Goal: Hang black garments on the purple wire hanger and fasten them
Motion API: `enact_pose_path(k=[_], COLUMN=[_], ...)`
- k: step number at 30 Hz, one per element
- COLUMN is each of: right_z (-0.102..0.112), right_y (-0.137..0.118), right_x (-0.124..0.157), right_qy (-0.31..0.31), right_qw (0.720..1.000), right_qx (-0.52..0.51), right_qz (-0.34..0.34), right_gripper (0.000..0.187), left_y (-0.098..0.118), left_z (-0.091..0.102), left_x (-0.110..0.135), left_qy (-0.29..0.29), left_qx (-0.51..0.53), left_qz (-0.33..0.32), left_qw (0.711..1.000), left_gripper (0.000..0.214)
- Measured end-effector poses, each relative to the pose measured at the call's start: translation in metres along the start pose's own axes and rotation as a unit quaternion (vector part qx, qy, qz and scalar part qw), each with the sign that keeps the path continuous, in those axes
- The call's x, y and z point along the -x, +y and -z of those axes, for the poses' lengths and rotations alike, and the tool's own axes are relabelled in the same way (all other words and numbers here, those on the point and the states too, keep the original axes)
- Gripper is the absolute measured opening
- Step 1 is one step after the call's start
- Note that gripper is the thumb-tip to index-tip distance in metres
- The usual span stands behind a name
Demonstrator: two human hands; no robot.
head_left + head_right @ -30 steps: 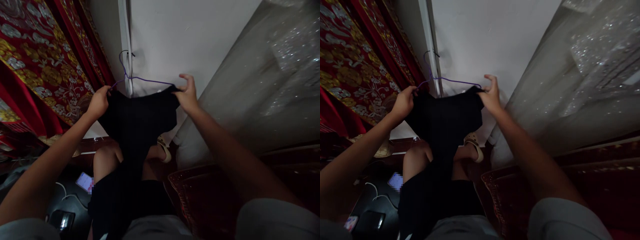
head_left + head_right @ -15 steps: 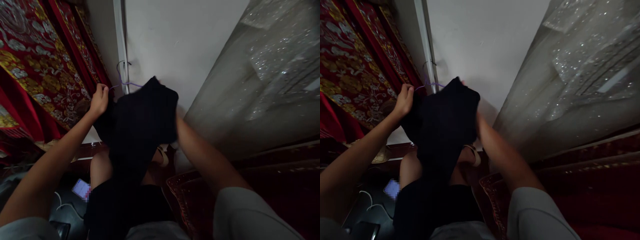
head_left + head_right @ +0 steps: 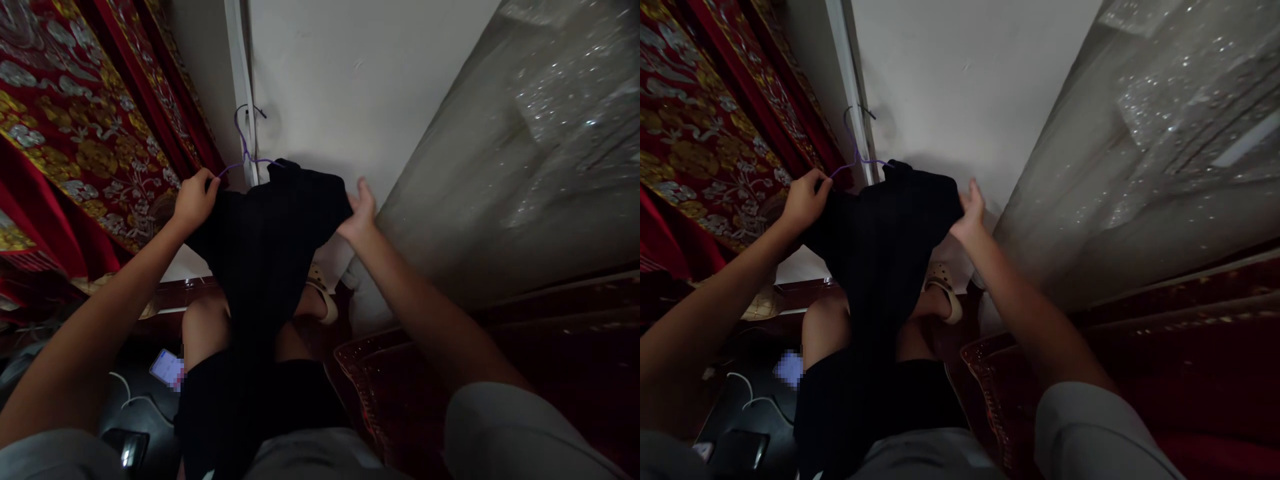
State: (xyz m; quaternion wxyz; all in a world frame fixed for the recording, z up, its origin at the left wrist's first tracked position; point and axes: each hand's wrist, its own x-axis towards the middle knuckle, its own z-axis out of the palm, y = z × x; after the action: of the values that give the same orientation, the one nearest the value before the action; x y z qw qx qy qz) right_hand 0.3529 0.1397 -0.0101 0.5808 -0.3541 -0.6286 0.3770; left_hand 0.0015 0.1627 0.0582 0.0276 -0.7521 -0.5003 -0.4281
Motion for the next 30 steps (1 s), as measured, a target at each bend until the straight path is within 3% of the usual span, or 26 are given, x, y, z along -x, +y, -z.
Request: enact_pose_path(k=[2,5,7,10,13,17,20,22,24,27,30], right_z=[0.008,0.001,-0.013,-0.035,-0.046,-0.05,-0.051,-0.049,-0.045,-0.041,-0.05], right_y=[-0.013,-0.05,-0.075,-0.095,-0.089,-0.074,-0.078,-0.087,-0.095,-0.09,-0.061], right_x=[-0.01,-0.021,-0.018,-0.003,0.005,-0.004,-0.002,0.007,0.018,0.025,0.025], right_qy=[0.051,0.117,0.114,0.035,-0.035,0.009,0.017,-0.01,-0.078,-0.173,-0.113], right_qw=[0.998,0.99,0.989,0.996,0.998,0.996,0.997,0.999,0.997,0.985,0.974], right_qx=[-0.031,-0.075,-0.076,-0.04,0.001,0.036,0.026,0.006,-0.021,0.001,0.179], right_qz=[-0.007,0.024,0.058,0.066,0.057,0.083,0.065,0.033,0.0,0.003,0.086], right_gripper=[0.085,0.068,0.067,0.065,0.055,0.054,0.056,0.058,0.062,0.06,0.045], left_y=[0.004,0.009,0.008,-0.001,-0.011,-0.02,-0.02,-0.015,-0.007,0.014,0.045], left_z=[-0.004,-0.007,-0.009,-0.008,-0.003,0.009,0.017,0.022,0.026,0.032,0.035], left_x=[0.0,-0.002,-0.006,-0.017,-0.033,-0.049,-0.048,-0.04,-0.027,-0.002,0.023], left_qy=[0.002,-0.007,-0.011,-0.005,-0.012,0.01,0.043,0.028,-0.005,-0.041,-0.085], left_qx=[0.001,0.013,0.03,0.062,0.089,0.055,0.045,0.059,0.094,0.161,0.194], left_qz=[-0.011,-0.035,-0.042,-0.012,0.033,0.023,0.044,0.081,0.101,0.074,-0.011], left_qw=[1.0,0.999,0.999,0.998,0.995,0.998,0.997,0.995,0.99,0.983,0.977], left_gripper=[0.015,0.027,0.025,0.016,0.011,0.01,0.006,0.004,0.008,0.015,0.025])
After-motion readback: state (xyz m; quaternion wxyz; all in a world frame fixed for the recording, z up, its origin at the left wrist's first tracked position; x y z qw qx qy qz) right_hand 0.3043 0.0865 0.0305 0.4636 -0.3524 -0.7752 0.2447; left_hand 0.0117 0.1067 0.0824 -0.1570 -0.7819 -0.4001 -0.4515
